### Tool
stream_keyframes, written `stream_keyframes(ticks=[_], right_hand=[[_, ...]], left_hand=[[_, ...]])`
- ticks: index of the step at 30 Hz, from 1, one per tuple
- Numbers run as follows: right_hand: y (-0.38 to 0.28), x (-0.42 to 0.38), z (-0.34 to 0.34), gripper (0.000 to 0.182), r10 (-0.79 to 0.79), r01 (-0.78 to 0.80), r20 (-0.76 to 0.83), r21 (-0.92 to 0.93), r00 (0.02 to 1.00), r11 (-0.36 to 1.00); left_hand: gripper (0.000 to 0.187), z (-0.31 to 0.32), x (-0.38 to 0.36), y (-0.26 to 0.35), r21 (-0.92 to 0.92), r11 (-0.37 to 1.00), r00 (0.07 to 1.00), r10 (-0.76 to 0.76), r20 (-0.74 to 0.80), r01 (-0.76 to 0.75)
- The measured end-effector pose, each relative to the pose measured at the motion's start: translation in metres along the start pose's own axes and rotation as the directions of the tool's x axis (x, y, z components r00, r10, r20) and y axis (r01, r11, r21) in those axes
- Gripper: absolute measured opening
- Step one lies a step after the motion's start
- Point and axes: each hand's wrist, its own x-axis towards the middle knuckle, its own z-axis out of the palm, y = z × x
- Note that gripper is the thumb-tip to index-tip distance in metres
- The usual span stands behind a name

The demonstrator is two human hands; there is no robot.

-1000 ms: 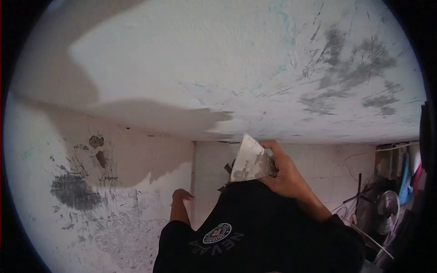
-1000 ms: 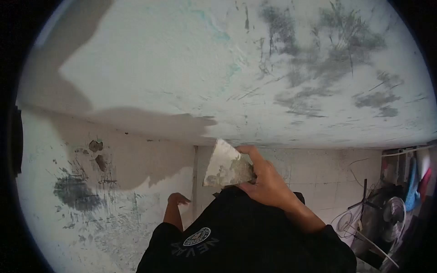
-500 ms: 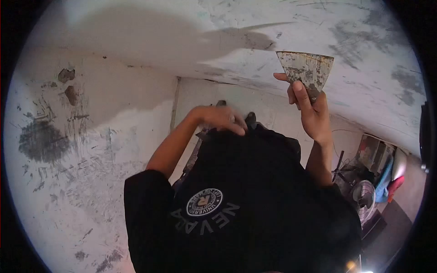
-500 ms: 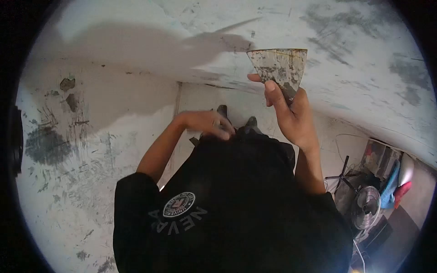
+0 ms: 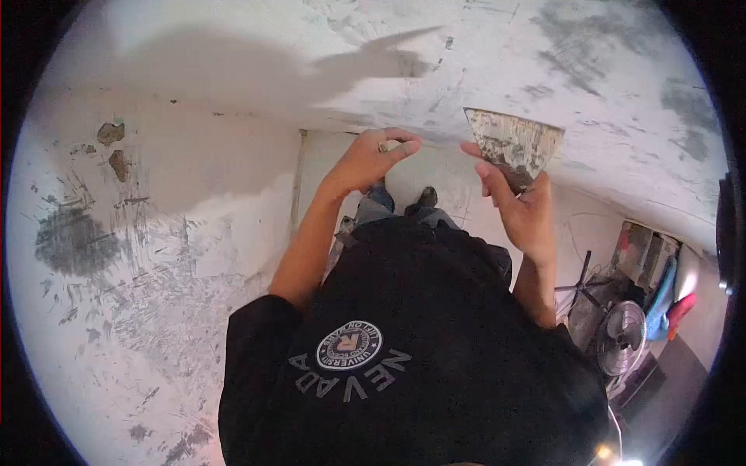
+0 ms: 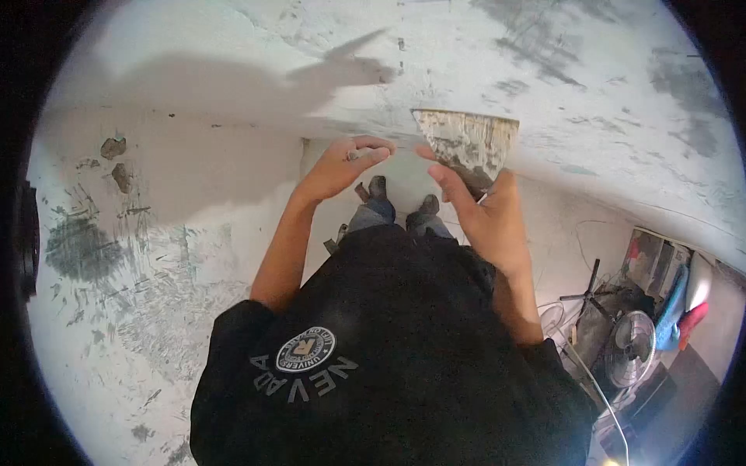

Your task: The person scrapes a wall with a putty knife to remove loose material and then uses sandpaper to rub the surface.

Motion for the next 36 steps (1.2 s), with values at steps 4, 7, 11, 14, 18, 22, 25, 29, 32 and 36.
stream_keyframes(ticks=[4,7,11,14,18,22,25,29,32,36], right_hand=[[-0.008,0.012,0.011,0.022,-0.040,0.031,0.065,0.142,0.997,0.989],[-0.028,0.025,0.022,0.024,-0.081,0.050,0.113,0.250,0.990,0.967],[-0.061,0.046,0.030,0.026,0.142,-0.184,0.280,0.131,0.950,0.974],[-0.062,0.053,0.049,0.015,-0.087,0.087,-0.001,0.005,0.996,0.996],[-0.066,0.058,0.056,0.015,-0.269,0.246,-0.160,-0.153,0.950,0.957],[-0.073,0.060,0.050,0.020,-0.407,0.334,-0.216,-0.305,0.888,0.892],[-0.073,0.062,0.041,0.022,-0.461,0.345,-0.190,-0.437,0.867,0.830],[-0.070,0.067,0.025,0.018,-0.487,0.329,-0.080,-0.641,0.870,0.694],[-0.069,0.068,0.016,0.018,-0.487,0.351,-0.023,-0.664,0.873,0.660],[-0.058,0.078,0.008,0.025,-0.576,0.429,-0.005,-0.661,0.818,0.616]], left_hand=[[0.063,-0.009,-0.032,0.057,-0.505,0.846,0.985,0.135,-0.104,-0.170],[0.088,-0.013,-0.031,0.076,-0.600,0.715,0.934,0.278,-0.226,-0.358],[0.046,-0.023,-0.034,0.106,-0.631,0.633,0.893,0.287,-0.347,-0.448],[0.018,-0.039,-0.022,0.117,-0.655,0.639,0.897,0.138,-0.419,-0.404],[0.021,-0.053,-0.007,0.117,-0.573,0.663,0.857,0.220,-0.466,-0.482],[0.023,-0.049,0.014,0.124,-0.583,0.541,0.795,0.398,-0.457,-0.606],[0.023,-0.047,0.010,0.126,-0.491,0.667,0.819,0.360,-0.446,-0.560],[0.024,-0.021,0.012,0.130,-0.641,0.583,0.844,0.160,-0.512,-0.499],[0.023,-0.005,0.018,0.131,-0.710,0.520,0.846,0.047,-0.530,-0.474],[0.025,0.016,0.026,0.135,-0.753,0.406,0.818,-0.021,-0.575,-0.519]])
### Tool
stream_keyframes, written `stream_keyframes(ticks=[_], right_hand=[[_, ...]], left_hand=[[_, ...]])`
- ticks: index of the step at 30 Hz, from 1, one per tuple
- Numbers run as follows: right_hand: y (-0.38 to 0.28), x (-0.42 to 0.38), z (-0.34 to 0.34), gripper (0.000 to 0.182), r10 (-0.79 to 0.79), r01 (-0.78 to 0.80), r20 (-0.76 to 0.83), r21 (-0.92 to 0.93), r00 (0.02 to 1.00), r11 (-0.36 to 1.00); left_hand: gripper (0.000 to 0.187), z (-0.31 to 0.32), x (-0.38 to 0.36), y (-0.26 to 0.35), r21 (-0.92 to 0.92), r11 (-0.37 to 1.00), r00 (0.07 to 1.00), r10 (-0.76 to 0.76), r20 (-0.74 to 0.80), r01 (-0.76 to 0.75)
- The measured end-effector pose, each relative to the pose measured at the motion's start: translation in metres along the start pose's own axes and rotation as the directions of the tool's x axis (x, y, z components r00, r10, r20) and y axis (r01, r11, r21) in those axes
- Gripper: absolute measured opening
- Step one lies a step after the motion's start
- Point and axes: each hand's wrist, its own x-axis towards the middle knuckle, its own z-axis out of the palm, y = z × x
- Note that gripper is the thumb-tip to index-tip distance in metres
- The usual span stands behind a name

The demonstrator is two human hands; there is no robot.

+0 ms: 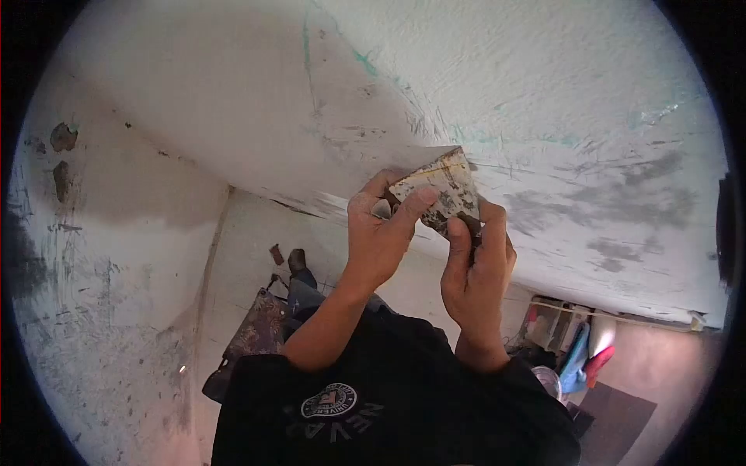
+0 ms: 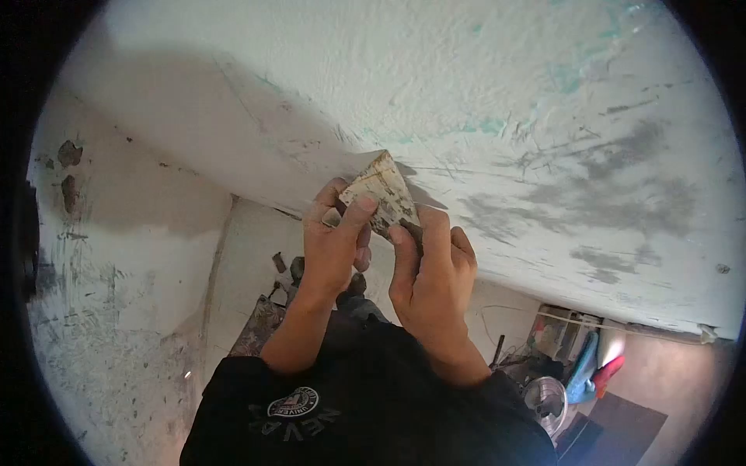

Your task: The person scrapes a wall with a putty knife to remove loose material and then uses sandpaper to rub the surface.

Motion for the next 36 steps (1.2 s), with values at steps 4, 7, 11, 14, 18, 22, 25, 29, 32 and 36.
stream_keyframes(ticks=[4,7,11,14,18,22,25,29,32,36], right_hand=[[-0.007,0.010,0.004,0.020,-0.010,0.010,-0.007,0.056,1.000,0.998],[-0.011,0.010,0.003,0.015,0.005,-0.005,0.011,0.045,1.000,0.999],[-0.012,0.010,-0.005,0.016,0.043,-0.044,0.046,0.024,0.998,0.999],[-0.019,0.015,0.001,0.019,0.040,-0.040,0.027,0.015,0.999,0.999],[-0.012,0.007,-0.003,0.020,0.027,-0.025,-0.033,0.076,0.999,0.997],[-0.033,0.023,0.001,0.019,0.025,-0.025,0.010,0.015,1.000,1.000],[-0.032,0.019,-0.004,0.018,0.064,-0.064,0.041,0.012,0.997,0.998],[-0.027,0.021,0.000,0.012,0.054,-0.055,0.035,0.044,0.998,0.998],[-0.031,0.022,0.006,0.011,0.018,-0.018,0.031,-0.007,0.999,1.000],[-0.022,0.016,0.005,0.016,0.138,-0.138,0.010,0.122,0.990,0.983]], left_hand=[[0.024,0.009,-0.001,0.010,-0.100,0.994,0.998,0.030,-0.057,-0.036],[0.024,0.005,0.001,0.015,-0.106,0.994,0.997,0.005,-0.074,-0.013],[0.026,0.007,-0.004,0.005,-0.062,0.997,0.999,-0.037,-0.007,0.036],[0.029,0.002,0.004,0.013,-0.088,0.995,0.998,-0.050,-0.024,0.048],[0.032,0.005,-0.005,0.017,-0.059,0.993,0.995,-0.103,0.006,0.103],[0.033,0.006,0.001,0.032,-0.123,0.987,0.992,-0.109,-0.061,0.101],[0.035,0.000,0.000,0.038,-0.138,0.985,0.994,-0.106,-0.025,0.102],[0.035,-0.003,0.003,0.023,-0.011,0.997,0.997,-0.070,0.013,0.070],[0.036,-0.006,0.006,0.042,-0.037,0.994,0.995,-0.101,0.000,0.101],[0.037,-0.003,0.006,0.025,0.052,0.998,0.999,-0.042,0.020,0.041]])
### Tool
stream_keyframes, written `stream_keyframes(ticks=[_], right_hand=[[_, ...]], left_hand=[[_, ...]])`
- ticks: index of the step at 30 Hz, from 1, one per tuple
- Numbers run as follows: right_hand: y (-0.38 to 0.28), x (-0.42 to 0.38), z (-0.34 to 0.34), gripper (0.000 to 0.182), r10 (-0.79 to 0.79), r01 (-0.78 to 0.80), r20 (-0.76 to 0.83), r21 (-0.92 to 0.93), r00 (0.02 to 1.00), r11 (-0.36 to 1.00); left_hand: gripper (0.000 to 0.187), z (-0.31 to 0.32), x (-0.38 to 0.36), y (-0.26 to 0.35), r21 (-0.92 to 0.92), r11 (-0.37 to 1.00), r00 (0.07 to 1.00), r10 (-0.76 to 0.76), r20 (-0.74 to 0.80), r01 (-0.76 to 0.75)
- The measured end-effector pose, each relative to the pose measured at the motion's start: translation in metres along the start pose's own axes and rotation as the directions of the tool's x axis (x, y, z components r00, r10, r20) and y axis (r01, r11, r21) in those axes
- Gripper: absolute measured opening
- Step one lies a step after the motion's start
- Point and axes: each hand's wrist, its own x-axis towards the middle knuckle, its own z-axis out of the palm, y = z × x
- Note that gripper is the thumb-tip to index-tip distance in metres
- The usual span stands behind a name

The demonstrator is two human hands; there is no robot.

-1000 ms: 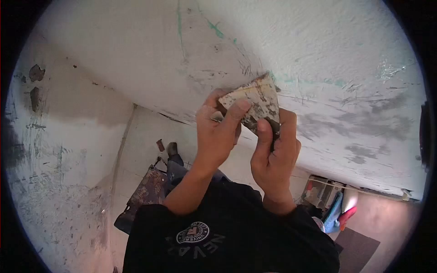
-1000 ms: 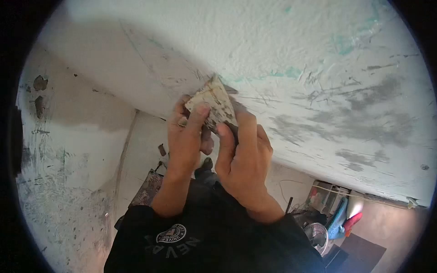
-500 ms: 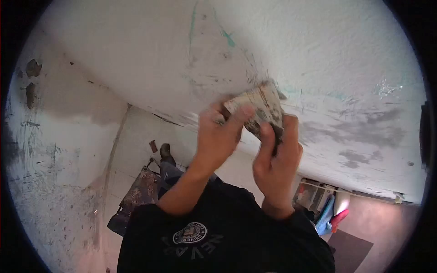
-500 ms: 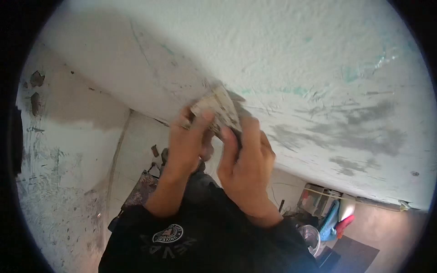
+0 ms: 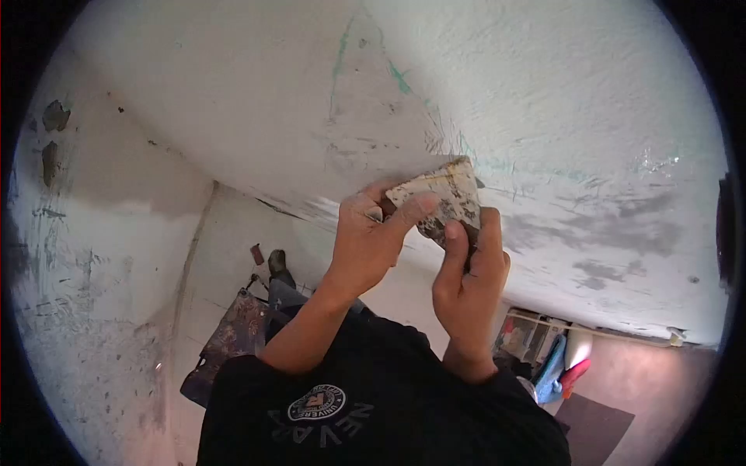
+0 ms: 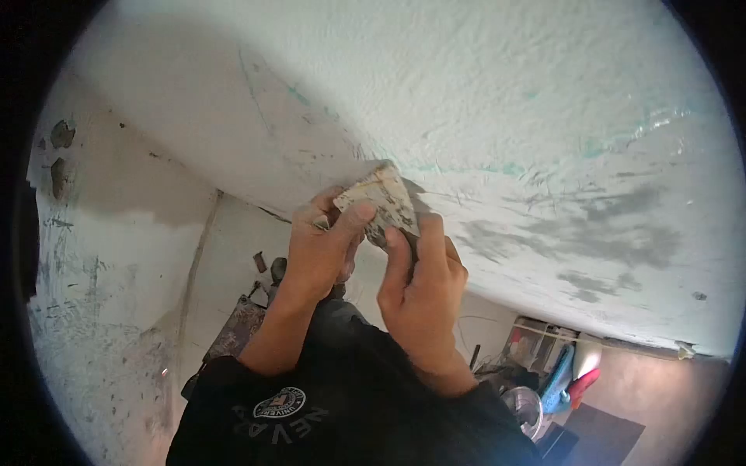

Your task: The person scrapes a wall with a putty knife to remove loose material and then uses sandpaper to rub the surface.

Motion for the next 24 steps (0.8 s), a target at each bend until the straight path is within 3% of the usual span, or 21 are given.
stream_keyframes(ticks=[3,4,7,8,11,12,15,19,20,21,24], right_hand=[[-0.010,0.005,0.008,0.014,-0.022,0.028,0.041,-0.137,0.999,0.990],[-0.005,0.002,0.008,0.014,-0.129,0.132,0.031,-0.140,0.991,0.981],[0.003,-0.006,0.001,0.012,-0.053,0.053,0.009,-0.019,0.999,0.998],[-0.001,-0.001,0.001,0.013,-0.033,0.036,0.035,-0.092,0.999,0.995],[-0.006,0.004,0.012,0.010,-0.022,0.022,0.000,-0.098,1.000,0.995],[-0.006,0.001,0.007,0.011,-0.027,0.028,0.012,-0.080,1.000,0.996],[-0.008,-0.007,0.001,0.011,0.099,-0.099,0.005,0.079,0.995,0.992],[-0.012,0.006,0.021,0.013,-0.059,0.059,0.001,-0.058,0.998,0.997],[-0.016,0.002,0.017,0.013,0.007,-0.005,0.026,-0.076,1.000,0.997],[-0.011,-0.003,0.015,0.012,-0.039,0.038,-0.027,-0.031,0.999,0.999],[0.002,0.001,0.018,0.012,-0.017,0.016,0.016,0.053,1.000,0.998]], left_hand=[[0.039,-0.006,0.005,0.007,-0.126,0.991,0.998,-0.044,-0.036,0.039],[0.037,-0.009,0.003,0.008,-0.184,0.978,0.995,-0.100,0.009,0.100],[0.032,0.002,-0.007,-0.004,-0.124,0.986,0.993,-0.115,-0.034,0.110],[0.032,0.001,-0.007,-0.016,-0.247,0.945,0.977,-0.212,0.032,0.214],[0.032,0.001,-0.005,-0.010,-0.297,0.945,0.990,-0.130,0.055,0.140],[0.032,0.001,-0.013,-0.003,-0.173,0.967,0.982,-0.182,0.044,0.187],[0.031,0.009,-0.022,-0.003,-0.179,0.970,0.986,-0.155,0.060,0.163],[0.028,0.004,-0.007,0.002,-0.315,0.946,0.997,-0.075,-0.004,0.070],[0.027,0.000,-0.011,0.005,-0.245,0.961,0.991,-0.130,0.008,0.128],[0.027,0.001,-0.014,0.002,-0.237,0.964,0.992,-0.121,0.018,0.122],[0.028,0.000,-0.011,-0.013,-0.154,0.979,0.991,-0.130,0.029,0.133]])
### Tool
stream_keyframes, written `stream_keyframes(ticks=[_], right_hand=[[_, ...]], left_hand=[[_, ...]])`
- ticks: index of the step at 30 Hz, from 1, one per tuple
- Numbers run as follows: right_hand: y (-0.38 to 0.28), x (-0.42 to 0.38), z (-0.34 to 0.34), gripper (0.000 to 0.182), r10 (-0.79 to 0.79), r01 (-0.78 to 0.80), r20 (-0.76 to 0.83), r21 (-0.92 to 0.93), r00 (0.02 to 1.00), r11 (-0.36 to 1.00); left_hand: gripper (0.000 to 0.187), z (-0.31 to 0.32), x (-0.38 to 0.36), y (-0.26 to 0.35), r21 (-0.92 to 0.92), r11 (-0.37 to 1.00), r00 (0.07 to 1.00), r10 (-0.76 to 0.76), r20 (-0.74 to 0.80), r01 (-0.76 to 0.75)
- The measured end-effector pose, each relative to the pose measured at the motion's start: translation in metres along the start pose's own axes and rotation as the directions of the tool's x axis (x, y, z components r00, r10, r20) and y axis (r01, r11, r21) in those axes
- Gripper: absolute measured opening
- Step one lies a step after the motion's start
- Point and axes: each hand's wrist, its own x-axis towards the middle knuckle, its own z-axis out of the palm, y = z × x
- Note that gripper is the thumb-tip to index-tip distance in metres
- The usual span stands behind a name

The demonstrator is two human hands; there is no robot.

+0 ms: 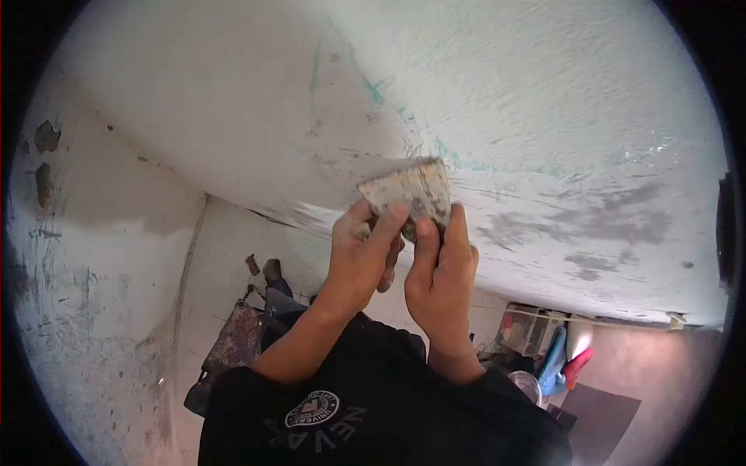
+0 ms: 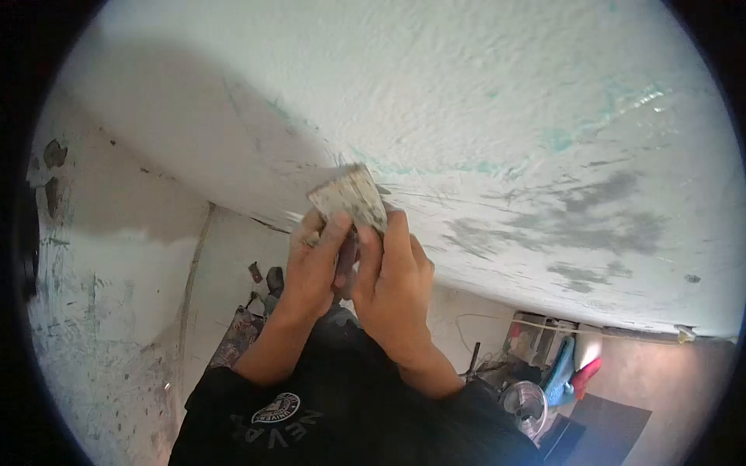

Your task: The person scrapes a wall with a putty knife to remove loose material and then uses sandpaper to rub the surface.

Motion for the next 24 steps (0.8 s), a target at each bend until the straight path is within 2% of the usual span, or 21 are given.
stream_keyframes(ticks=[2,3,4,6,7,9,11,12,15,17,18,19,21,22,23,24], right_hand=[[-0.010,0.007,0.004,0.013,-0.030,0.029,-0.001,-0.147,1.000,0.989],[-0.009,0.000,0.001,0.013,-0.012,0.013,0.005,-0.150,1.000,0.989],[-0.009,-0.005,-0.001,0.014,0.039,-0.038,0.013,-0.087,0.999,0.995],[-0.008,-0.012,-0.006,0.016,0.141,-0.142,0.029,0.031,0.990,0.989],[-0.006,-0.006,-0.002,0.016,0.125,-0.127,0.035,0.035,0.991,0.991],[-0.003,-0.003,0.005,0.016,0.067,-0.068,-0.008,-0.058,0.998,0.996],[-0.002,-0.006,0.006,0.015,0.062,-0.063,-0.016,-0.062,0.998,0.996],[-0.003,-0.010,0.003,0.014,0.052,-0.053,-0.014,-0.035,0.999,0.998],[-0.007,-0.003,0.000,0.013,0.086,-0.086,0.007,0.057,0.996,0.995],[-0.008,0.003,0.005,0.012,0.020,-0.021,-0.015,-0.057,1.000,0.998],[-0.010,0.001,0.005,0.012,0.015,-0.016,-0.013,-0.056,1.000,0.998],[-0.010,-0.003,0.001,0.012,0.017,-0.017,-0.015,-0.055,1.000,0.998],[-0.007,-0.011,-0.007,0.010,0.123,-0.124,0.018,0.064,0.992,0.990],[-0.003,-0.009,-0.007,0.028,0.095,-0.097,0.042,0.042,0.995,0.994],[-0.001,-0.005,0.000,0.028,0.092,-0.094,0.048,0.044,0.995,0.995],[0.001,0.000,0.009,0.025,-0.027,0.026,-0.030,-0.026,0.999,0.999]], left_hand=[[0.029,0.001,0.004,0.011,-0.055,0.998,1.000,0.023,-0.009,-0.024],[0.030,0.002,0.003,0.014,-0.109,0.992,0.998,0.061,-0.007,-0.061],[0.029,0.002,-0.002,0.014,-0.070,0.997,0.998,-0.023,-0.054,0.020],[0.028,0.000,-0.008,0.006,-0.028,0.999,1.000,-0.023,-0.018,0.023],[0.028,0.000,-0.007,0.003,0.006,0.999,0.999,-0.033,0.010,0.033],[0.028,-0.003,0.000,0.001,0.022,0.999,0.998,-0.045,-0.042,0.046],[0.029,-0.005,0.004,0.008,-0.033,0.996,0.997,0.079,-0.004,-0.079],[0.028,-0.001,-0.005,0.016,0.021,1.000,0.999,0.014,-0.038,-0.013],[0.028,0.001,-0.003,0.005,0.066,0.997,0.999,0.028,-0.021,-0.026],[0.028,0.000,-0.001,0.008,0.036,0.999,0.998,0.015,-0.065,-0.012],[0.028,-0.001,-0.004,0.010,0.022,1.000,0.999,0.013,-0.037,-0.012],[0.027,-0.001,-0.003,0.015,0.013,0.999,1.000,0.029,0.000,-0.029],[0.026,0.006,-0.005,0.012,0.030,1.000,0.999,0.011,-0.052,-0.010],[0.026,0.003,0.001,0.006,0.054,0.998,0.998,0.041,-0.042,-0.038],[0.026,0.000,0.004,0.001,0.076,0.995,0.998,0.060,-0.034,-0.057],[0.026,0.004,0.001,0.023,0.124,0.992,0.999,0.004,-0.049,0.002]])
